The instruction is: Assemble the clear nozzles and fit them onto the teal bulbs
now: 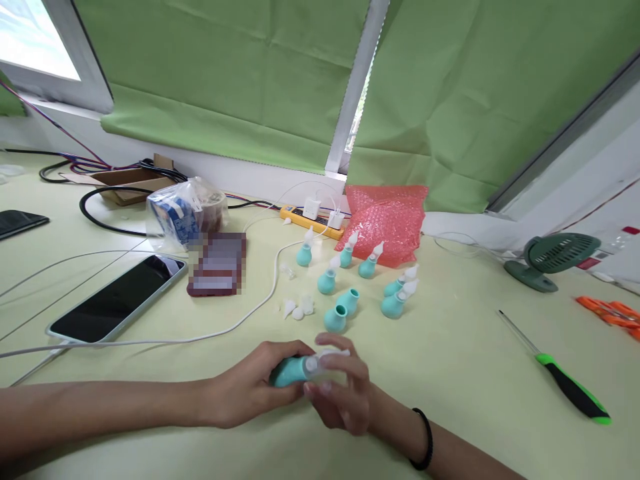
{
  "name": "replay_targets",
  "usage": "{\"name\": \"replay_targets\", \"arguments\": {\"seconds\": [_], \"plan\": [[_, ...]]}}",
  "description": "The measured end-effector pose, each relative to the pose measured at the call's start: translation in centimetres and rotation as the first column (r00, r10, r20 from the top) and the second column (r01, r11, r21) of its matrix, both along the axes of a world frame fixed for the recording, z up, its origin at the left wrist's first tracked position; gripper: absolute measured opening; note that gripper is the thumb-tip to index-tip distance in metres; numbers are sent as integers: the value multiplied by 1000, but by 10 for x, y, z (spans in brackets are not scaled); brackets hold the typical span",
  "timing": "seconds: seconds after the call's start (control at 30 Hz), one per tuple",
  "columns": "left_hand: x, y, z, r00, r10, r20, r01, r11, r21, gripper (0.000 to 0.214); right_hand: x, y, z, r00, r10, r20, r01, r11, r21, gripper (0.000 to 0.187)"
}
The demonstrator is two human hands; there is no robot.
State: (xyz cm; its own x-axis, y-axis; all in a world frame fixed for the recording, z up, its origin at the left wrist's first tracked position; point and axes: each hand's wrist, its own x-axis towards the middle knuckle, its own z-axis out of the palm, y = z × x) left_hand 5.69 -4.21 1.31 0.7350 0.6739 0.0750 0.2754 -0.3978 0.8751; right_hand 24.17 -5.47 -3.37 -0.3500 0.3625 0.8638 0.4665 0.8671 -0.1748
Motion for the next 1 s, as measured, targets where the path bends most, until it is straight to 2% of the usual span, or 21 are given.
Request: {"name": "replay_targets", "arguments": {"seconds": [0.07, 0.13, 0.17, 0.2, 0.27, 0.4, 0.53, 0.63, 0.67, 0.73, 0.8, 0.87, 0.9, 0.93, 1.0], "plan": [[-2, 5, 0, 997, 52, -64, -48, 997, 58, 13, -1, 7, 4, 994, -2, -112, 2, 1000, 1, 41], [-4, 11, -1, 988, 103, -113, -87, 986, 144, 8, 0, 12, 6, 995, -21, -96, 4, 985, -175, 27], [-5, 14, -3, 985, 121, -122, -96, 977, 190, 9, 0, 13, 6, 998, -27, -57, 9, 957, -289, 18], [-5, 16, -5, 984, 132, -122, -100, 967, 235, 12, 1, 13, 6, 999, -28, -25, 16, 920, -392, 12], [-6, 19, -11, 986, 132, -102, -94, 947, 307, 20, 0, 12, 7, 999, -36, -24, 17, 834, -551, 18], [-7, 22, -21, 997, 74, -23, -59, 920, 388, 23, -7, 5, 13, 981, -59, -186, -106, 638, -762, 28], [-8, 21, -23, 995, 65, 71, -89, 901, 424, 20, -17, 1, 18, 906, -133, -401, -300, 467, -832, 30], [-10, 20, -22, 991, 33, 130, -86, 901, 425, 20, -22, 3, 19, 845, -202, -495, -394, 390, -832, 34], [-11, 20, -21, 989, 18, 147, -78, 905, 417, 19, -22, 4, 18, 840, -232, -491, -381, 391, -838, 35], [-12, 22, -21, 982, 50, 182, -114, 926, 361, 18, -21, 6, 15, 874, -269, -404, -257, 450, -855, 37], [-12, 26, -22, 959, 177, 224, -226, 949, 221, 21, -19, 7, 11, 942, -247, -225, -42, 579, -814, 34], [-11, 30, -23, 914, 303, 268, -324, 945, 37, 25, -18, 9, 7, 972, -228, -52, 132, 720, -681, 23], [-10, 32, -24, 894, 342, 290, -346, 937, -40, 25, -18, 10, 5, 974, -226, 3, 180, 768, -614, 16], [-9, 33, -25, 877, 367, 309, -355, 930, -97, 25, -18, 11, 3, 973, -229, 41, 212, 801, -560, 11], [-7, 35, -27, 857, 392, 335, -363, 920, -148, 23, -18, 13, 1, 964, -247, 100, 264, 826, -498, 8]]}}
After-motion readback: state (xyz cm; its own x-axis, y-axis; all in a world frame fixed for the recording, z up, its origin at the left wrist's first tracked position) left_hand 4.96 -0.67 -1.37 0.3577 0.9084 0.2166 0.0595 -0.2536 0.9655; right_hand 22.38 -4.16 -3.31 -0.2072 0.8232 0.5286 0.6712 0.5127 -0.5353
